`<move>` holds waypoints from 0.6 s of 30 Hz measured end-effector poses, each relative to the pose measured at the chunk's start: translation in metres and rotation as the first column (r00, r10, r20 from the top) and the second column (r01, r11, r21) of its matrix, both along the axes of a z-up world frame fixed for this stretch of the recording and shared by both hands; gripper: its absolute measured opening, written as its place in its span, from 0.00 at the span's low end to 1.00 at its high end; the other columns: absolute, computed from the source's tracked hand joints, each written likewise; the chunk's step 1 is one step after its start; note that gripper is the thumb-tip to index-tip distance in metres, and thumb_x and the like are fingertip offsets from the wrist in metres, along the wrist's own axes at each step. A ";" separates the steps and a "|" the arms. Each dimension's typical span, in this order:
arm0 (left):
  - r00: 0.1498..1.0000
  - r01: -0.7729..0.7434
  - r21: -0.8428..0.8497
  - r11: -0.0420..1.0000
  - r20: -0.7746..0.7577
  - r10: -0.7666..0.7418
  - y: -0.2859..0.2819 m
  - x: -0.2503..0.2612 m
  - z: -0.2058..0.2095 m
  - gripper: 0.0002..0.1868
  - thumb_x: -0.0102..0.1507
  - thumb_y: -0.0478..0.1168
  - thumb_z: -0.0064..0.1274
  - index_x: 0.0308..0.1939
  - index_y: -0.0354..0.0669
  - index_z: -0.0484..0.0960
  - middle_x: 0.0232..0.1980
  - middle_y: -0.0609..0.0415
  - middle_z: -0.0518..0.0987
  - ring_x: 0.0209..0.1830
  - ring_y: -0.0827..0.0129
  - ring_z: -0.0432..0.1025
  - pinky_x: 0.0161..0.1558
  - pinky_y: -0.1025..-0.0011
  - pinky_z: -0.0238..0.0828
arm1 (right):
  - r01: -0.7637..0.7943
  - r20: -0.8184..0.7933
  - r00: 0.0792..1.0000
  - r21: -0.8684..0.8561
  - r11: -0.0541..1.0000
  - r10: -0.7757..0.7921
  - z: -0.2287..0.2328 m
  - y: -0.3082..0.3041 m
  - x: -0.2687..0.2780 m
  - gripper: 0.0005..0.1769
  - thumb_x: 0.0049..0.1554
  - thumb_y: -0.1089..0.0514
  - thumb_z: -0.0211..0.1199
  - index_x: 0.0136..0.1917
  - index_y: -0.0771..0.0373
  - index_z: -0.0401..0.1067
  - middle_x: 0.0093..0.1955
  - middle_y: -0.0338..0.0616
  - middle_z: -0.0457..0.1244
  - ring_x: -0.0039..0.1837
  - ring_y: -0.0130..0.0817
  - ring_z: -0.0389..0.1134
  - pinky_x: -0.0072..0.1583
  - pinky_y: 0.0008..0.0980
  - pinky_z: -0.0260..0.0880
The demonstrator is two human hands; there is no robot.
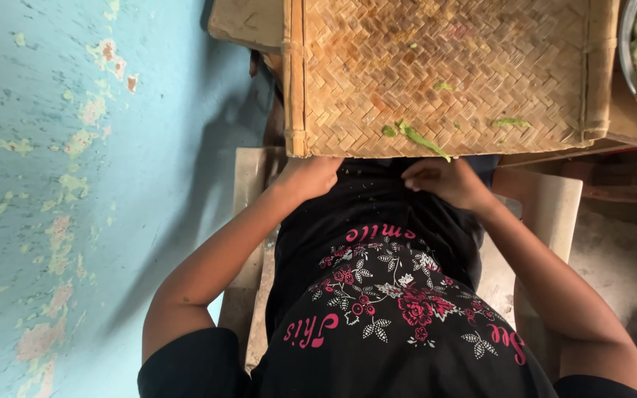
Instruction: Peeling and slicing onions and cucumbers into a bowl for food preparation.
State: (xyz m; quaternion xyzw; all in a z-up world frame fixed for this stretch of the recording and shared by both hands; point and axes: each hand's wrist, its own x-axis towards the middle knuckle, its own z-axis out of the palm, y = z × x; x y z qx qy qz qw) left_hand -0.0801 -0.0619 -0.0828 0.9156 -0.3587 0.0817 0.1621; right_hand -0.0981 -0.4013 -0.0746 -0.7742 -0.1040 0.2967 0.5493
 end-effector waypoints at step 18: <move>0.855 -0.267 -0.130 0.955 -0.489 0.172 0.018 -0.001 0.026 0.18 0.61 0.47 0.61 0.50 0.39 0.82 0.43 0.44 0.84 0.42 0.49 0.79 0.44 0.54 0.75 | -0.307 0.385 0.783 -0.443 0.842 0.488 0.006 0.090 -0.017 0.15 0.48 0.60 0.71 0.50 0.63 0.78 0.47 0.49 0.69 0.45 0.45 0.73 0.50 0.39 0.75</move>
